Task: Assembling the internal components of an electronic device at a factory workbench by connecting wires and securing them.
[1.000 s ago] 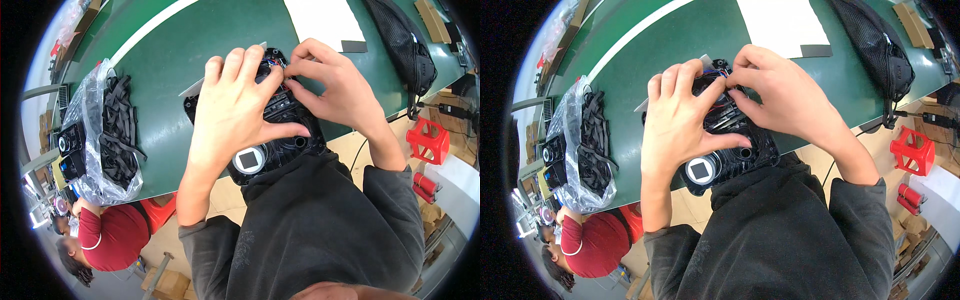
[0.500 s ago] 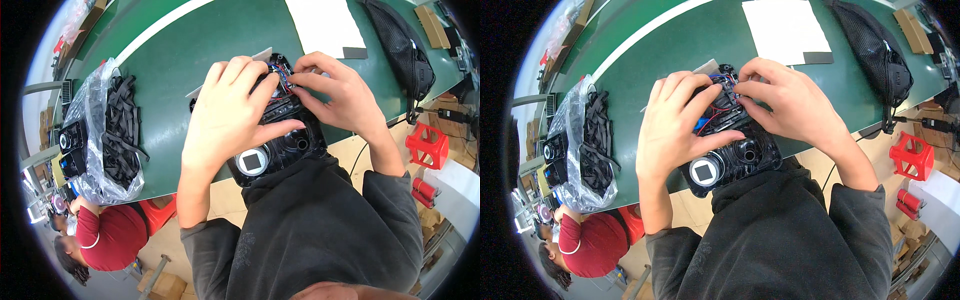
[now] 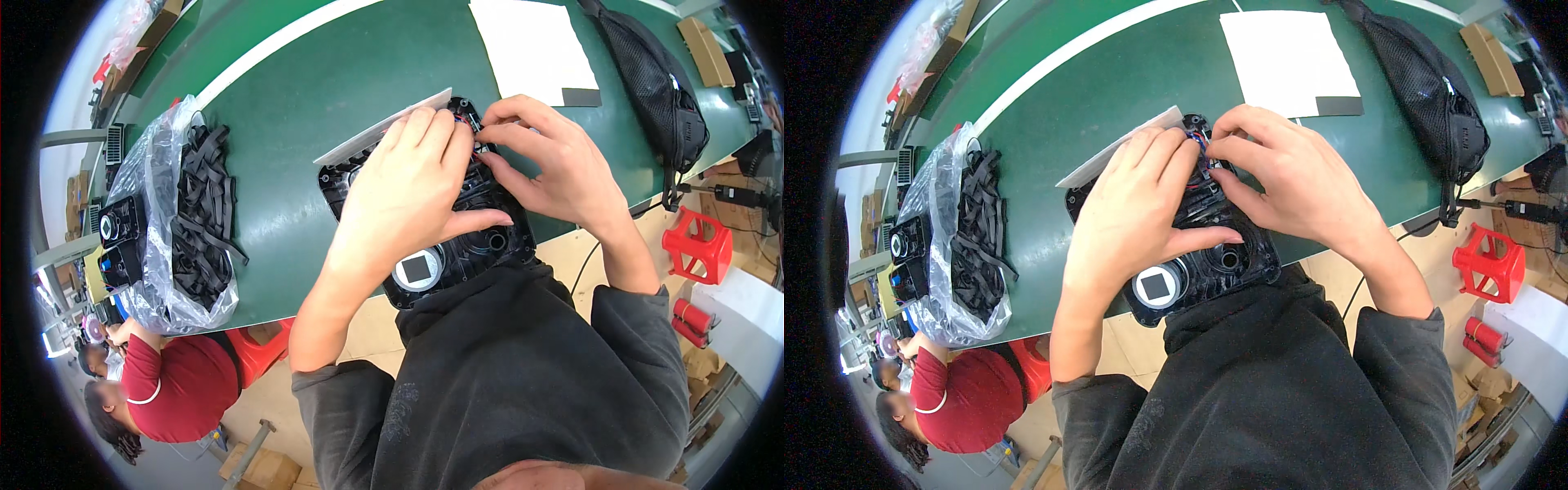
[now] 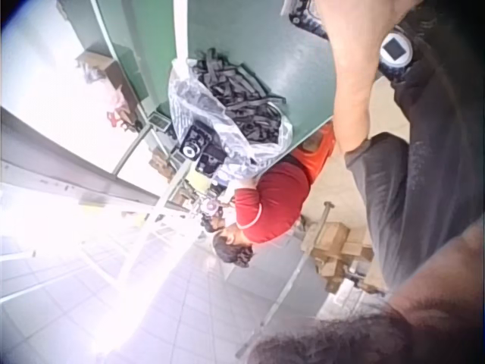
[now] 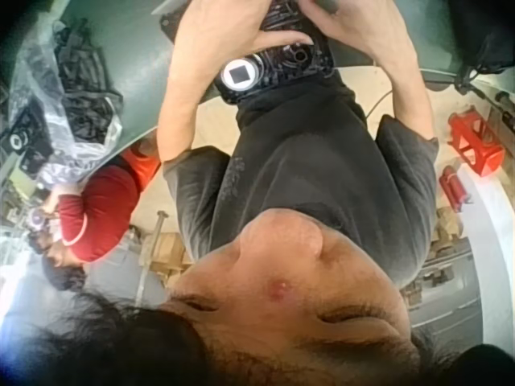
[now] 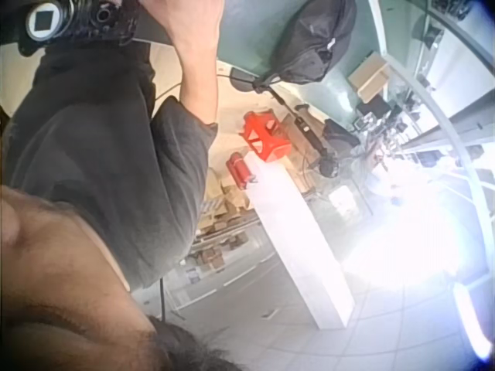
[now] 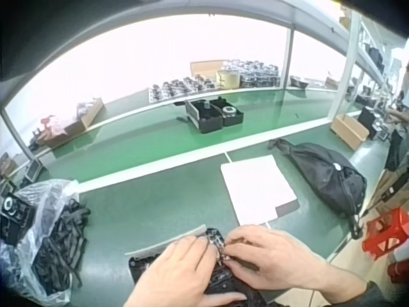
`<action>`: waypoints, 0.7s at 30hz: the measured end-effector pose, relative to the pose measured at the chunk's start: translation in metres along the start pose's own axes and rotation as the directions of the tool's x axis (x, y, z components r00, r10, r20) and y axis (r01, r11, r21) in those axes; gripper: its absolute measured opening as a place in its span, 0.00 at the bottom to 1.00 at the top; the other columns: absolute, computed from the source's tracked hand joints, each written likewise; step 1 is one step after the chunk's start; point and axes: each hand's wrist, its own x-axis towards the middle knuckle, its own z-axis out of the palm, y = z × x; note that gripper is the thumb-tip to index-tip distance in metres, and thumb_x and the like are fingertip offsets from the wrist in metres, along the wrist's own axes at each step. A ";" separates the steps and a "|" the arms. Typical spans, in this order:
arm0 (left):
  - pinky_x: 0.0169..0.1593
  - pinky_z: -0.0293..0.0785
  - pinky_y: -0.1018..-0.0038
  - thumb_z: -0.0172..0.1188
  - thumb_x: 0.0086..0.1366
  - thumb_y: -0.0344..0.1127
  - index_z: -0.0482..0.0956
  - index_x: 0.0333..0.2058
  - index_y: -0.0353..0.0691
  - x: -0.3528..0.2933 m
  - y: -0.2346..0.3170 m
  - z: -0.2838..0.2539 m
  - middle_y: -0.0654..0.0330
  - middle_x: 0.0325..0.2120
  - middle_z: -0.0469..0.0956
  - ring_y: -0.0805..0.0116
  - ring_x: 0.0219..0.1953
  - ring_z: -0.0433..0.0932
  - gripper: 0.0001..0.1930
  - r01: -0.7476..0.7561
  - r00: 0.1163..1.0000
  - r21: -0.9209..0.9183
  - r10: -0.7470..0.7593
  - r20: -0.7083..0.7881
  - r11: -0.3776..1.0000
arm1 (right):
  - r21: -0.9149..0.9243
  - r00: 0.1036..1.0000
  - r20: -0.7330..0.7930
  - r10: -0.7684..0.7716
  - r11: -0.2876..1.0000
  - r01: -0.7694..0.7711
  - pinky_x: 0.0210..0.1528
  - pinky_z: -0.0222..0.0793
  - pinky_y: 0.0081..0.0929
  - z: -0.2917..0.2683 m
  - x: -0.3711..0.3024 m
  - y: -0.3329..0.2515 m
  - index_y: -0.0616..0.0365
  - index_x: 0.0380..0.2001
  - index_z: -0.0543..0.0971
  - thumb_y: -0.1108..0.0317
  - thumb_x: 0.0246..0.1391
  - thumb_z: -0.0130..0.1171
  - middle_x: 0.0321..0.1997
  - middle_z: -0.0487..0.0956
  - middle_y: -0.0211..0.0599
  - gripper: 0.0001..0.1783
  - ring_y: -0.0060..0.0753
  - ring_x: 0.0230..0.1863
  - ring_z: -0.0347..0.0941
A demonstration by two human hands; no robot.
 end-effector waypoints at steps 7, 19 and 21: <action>0.64 0.70 0.58 0.72 0.50 0.73 0.80 0.46 0.26 0.007 0.010 0.006 0.45 0.47 0.76 0.47 0.58 0.74 0.47 0.042 0.999 0.088 -0.043 0.010 0.995 | -0.114 0.994 0.007 -0.112 0.987 0.112 0.44 0.80 0.38 0.002 0.002 0.005 0.59 0.39 0.84 0.73 0.49 0.71 0.48 0.81 0.37 0.12 0.45 0.43 0.82; 0.64 0.60 0.57 0.63 0.49 0.79 0.87 0.37 0.29 0.008 0.020 0.026 0.52 0.49 0.73 0.54 0.56 0.68 0.47 0.113 0.988 0.381 -0.062 -0.143 0.918 | -0.152 0.866 -0.104 -0.489 0.869 0.472 0.35 0.78 0.35 0.001 -0.003 0.040 0.66 0.38 0.87 0.57 0.56 0.70 0.40 0.84 0.46 0.19 0.45 0.35 0.82; 0.64 0.60 0.57 0.63 0.49 0.79 0.87 0.35 0.28 0.013 0.021 0.028 0.52 0.48 0.73 0.54 0.56 0.68 0.47 0.116 0.992 0.378 -0.085 -0.097 0.918 | -0.139 0.865 -0.109 -0.489 0.870 0.474 0.35 0.77 0.34 0.002 -0.001 0.042 0.67 0.39 0.87 0.56 0.59 0.69 0.39 0.83 0.47 0.20 0.44 0.34 0.81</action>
